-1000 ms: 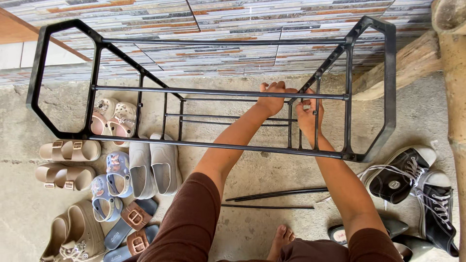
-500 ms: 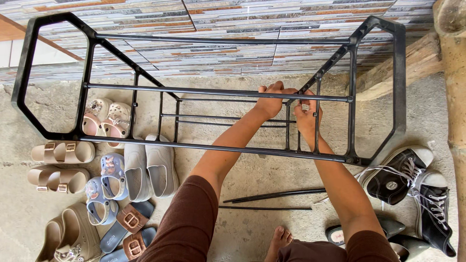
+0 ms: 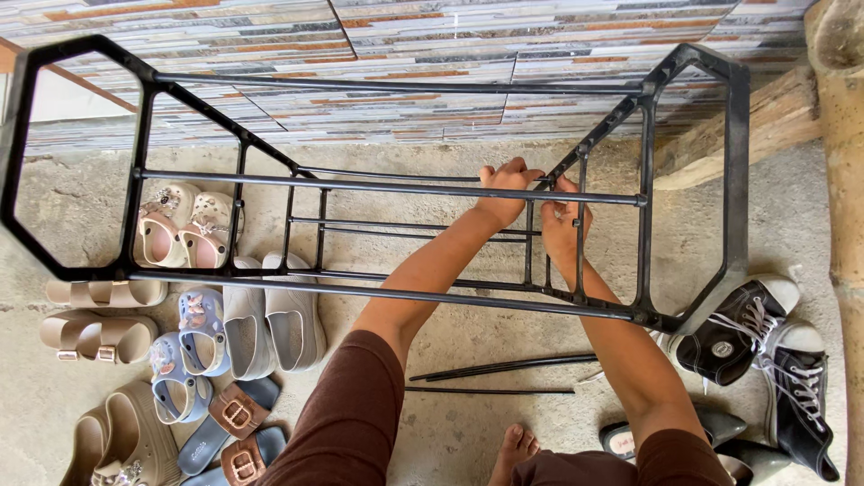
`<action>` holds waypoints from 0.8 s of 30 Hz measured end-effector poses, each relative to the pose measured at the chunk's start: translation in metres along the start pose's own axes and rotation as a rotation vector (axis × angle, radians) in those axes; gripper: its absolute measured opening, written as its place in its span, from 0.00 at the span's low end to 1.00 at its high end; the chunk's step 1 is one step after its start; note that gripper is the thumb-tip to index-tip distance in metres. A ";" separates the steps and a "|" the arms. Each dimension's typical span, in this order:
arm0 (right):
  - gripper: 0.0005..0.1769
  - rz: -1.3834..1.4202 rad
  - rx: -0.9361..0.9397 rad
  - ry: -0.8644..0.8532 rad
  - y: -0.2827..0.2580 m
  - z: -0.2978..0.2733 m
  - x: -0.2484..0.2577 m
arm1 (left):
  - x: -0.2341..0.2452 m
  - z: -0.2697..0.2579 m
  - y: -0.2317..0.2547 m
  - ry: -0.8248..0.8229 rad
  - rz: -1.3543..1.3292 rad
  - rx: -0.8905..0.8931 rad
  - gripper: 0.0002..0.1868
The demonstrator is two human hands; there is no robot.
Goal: The person assembles a black metal shoe rack by inserting horizontal rods into the side frames. They work on a concrete floor with several pairs of shoes nearby, progressively adding rods to form the rack's shelves.
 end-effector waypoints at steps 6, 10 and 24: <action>0.28 0.024 -0.180 -0.118 0.016 -0.001 0.007 | -0.003 0.001 0.002 -0.036 0.045 -0.044 0.27; 0.23 0.335 -0.235 0.241 0.031 -0.065 0.060 | 0.040 -0.033 0.017 0.243 0.043 -0.134 0.35; 0.15 -0.759 0.420 -1.200 -0.056 -0.306 -0.110 | 0.160 -0.356 0.045 -0.138 -0.093 -0.310 0.20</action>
Point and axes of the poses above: each hand's wrist, its own z-axis towards the middle knuckle, its own x-axis out of the back of the hand, y = z × x, the point moved 10 cm from there along z, towards the middle knuckle, and after that the axes turned 9 degrees about -y, right-handed, at the moved point
